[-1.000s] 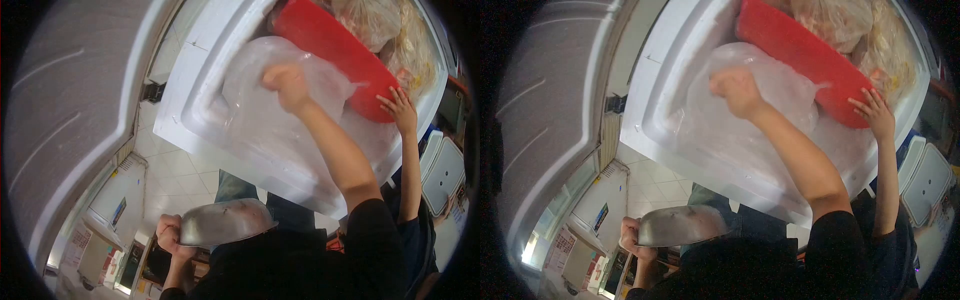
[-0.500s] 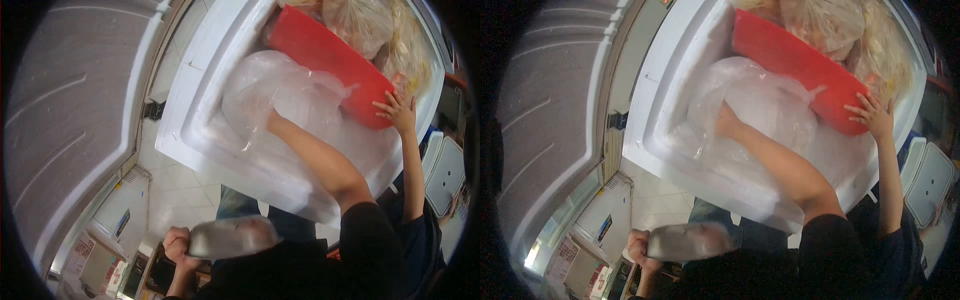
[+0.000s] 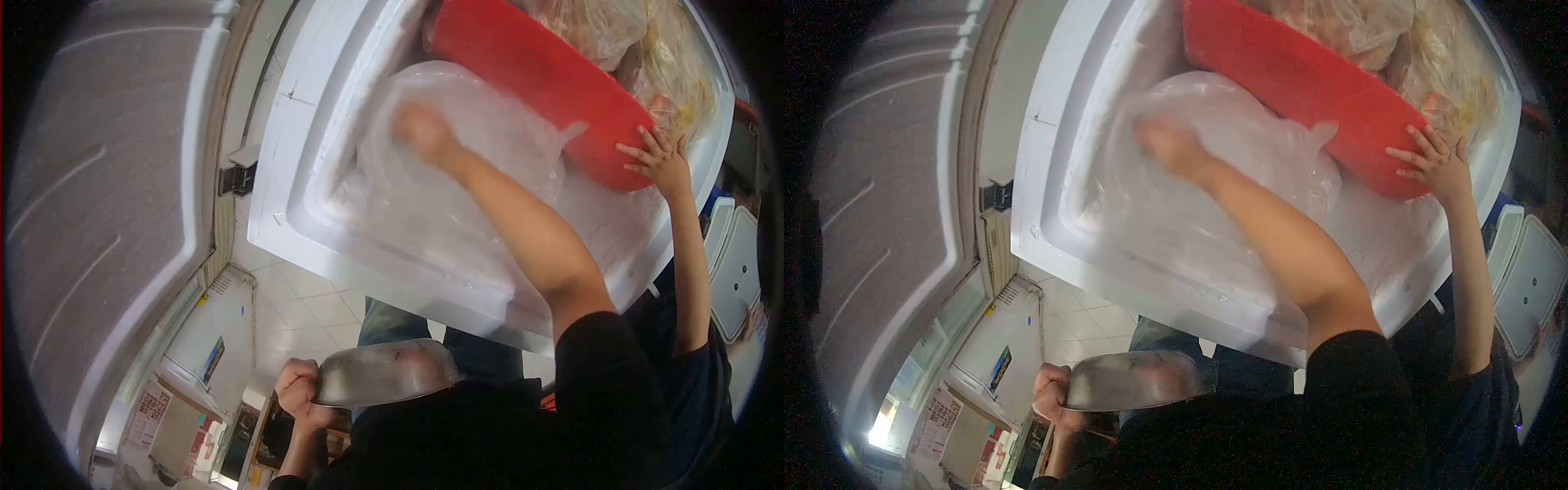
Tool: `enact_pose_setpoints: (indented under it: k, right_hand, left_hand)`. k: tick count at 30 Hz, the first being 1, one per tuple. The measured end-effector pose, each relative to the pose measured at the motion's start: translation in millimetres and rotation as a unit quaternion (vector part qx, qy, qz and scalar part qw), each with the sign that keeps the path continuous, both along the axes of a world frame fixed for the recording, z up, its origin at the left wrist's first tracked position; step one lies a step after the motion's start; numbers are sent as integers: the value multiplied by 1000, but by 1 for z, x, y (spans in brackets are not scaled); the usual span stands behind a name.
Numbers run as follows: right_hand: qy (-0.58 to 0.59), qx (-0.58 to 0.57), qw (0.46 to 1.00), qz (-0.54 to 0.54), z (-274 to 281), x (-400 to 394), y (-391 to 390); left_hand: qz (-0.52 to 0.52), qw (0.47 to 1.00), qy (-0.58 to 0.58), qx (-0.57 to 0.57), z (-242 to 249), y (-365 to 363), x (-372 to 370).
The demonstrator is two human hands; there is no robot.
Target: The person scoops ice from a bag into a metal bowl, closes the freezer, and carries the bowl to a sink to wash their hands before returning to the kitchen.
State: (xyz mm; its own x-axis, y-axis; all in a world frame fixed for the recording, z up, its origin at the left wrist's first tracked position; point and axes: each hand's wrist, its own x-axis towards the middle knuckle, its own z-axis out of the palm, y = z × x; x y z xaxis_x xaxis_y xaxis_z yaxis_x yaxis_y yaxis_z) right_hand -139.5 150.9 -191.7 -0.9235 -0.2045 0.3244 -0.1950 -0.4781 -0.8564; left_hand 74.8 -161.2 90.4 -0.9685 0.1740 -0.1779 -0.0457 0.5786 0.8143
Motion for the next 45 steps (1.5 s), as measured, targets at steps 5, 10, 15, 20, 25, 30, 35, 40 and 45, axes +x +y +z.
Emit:
enact_pose_setpoints:
  k: [5, 10, 15, 20, 25, 30, 35, 40, 45]
  right_hand:
    - [330, 405, 798, -299, -39, 44, -42]
    - [-188, 330, 925, -35, -3, 51, 13]
    - [-209, 298, 930, 53, 37, -9, 54]
    - [-12, 564, 821, -83, 16, 23, 25]
    - [-134, 303, 942, -45, 25, 21, 5]
    - [21, 409, 909, -80, 72, 10, 16]
    - [-83, 436, 896, -6, 75, 19, 40]
    - [-154, 469, 864, 101, 82, 11, 52]
    - [-116, 560, 817, 66, 76, 1, 46]
  left_hand:
    - [4, 1000, 18, 14, 5, 0, -3]
    - [-25, 999, 4, 28, -7, -7, -1]
    - [-2, 998, -14, 60, -15, -8, 4]
    - [5, 998, -28, 53, -16, -1, 6]
    - [-26, 999, -23, 37, -11, 12, 1]
    - [-27, 997, -29, 60, -6, 7, 3]
    - [3, 998, -50, 32, -7, 12, 2]
    - [1, 998, -65, 26, -9, 8, 8]
    - [2, 995, -50, 92, -6, 0, 12]
